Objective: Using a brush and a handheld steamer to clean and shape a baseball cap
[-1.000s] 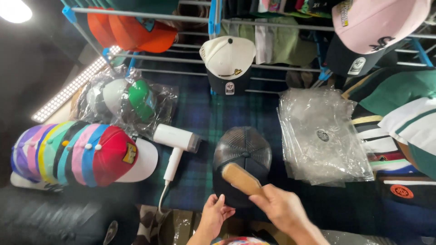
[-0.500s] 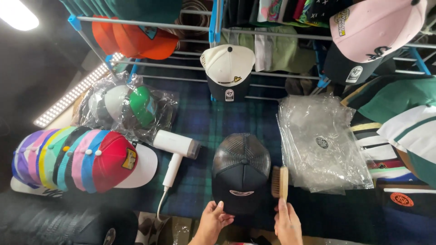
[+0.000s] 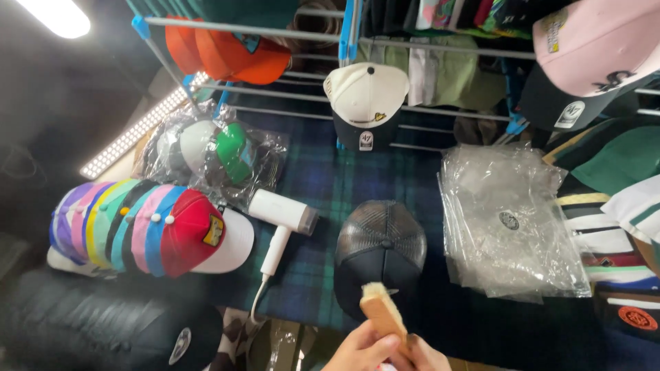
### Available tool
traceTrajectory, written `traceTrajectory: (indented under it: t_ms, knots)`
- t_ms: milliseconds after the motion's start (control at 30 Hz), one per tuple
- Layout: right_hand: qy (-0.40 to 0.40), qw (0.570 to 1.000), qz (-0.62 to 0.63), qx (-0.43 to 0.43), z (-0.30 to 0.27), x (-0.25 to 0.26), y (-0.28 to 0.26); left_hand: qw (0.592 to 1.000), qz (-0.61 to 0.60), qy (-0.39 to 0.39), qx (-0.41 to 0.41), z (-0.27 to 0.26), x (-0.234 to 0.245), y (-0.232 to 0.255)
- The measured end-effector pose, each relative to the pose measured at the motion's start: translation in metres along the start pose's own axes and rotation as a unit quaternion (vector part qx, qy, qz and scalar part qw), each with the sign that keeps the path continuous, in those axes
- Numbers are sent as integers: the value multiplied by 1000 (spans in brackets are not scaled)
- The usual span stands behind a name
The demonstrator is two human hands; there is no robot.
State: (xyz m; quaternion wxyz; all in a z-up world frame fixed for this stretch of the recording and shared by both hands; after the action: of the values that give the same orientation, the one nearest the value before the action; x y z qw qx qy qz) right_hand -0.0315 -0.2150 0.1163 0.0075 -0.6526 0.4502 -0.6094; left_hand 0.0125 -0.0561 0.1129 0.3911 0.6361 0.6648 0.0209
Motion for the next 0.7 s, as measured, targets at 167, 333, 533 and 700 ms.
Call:
traceTrajectory:
  t_ms: [167, 333, 533, 700]
  knots:
    - [-220, 931, -161, 243, 16, 7, -48, 988, -114, 90, -51, -3, -8, 25]
    - [58, 983, 41, 171, 80, 79, -49, 974, 193, 57, -103, -11, -18, 63]
    - [79, 923, 17, 377, 104, 72, -127, 917, 28, 336, -214, 8, 99, 80]
    - [-31, 957, -19, 286, 142, 37, -162, 789, 530, 155, -271, -2, 80, 102]
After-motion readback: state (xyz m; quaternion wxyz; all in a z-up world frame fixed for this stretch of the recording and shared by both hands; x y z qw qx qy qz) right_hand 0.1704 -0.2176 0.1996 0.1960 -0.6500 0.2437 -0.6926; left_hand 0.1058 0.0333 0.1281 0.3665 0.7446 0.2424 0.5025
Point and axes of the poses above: each hand's wrist, its own z-axis towards the middle knuckle, its own x-axis out of the back of the hand, y = z × x, the point moved 6 cm from there along z, towards the middle knuckle, and after that the axes turned 4 degrees about y, right-handed, at the moved point
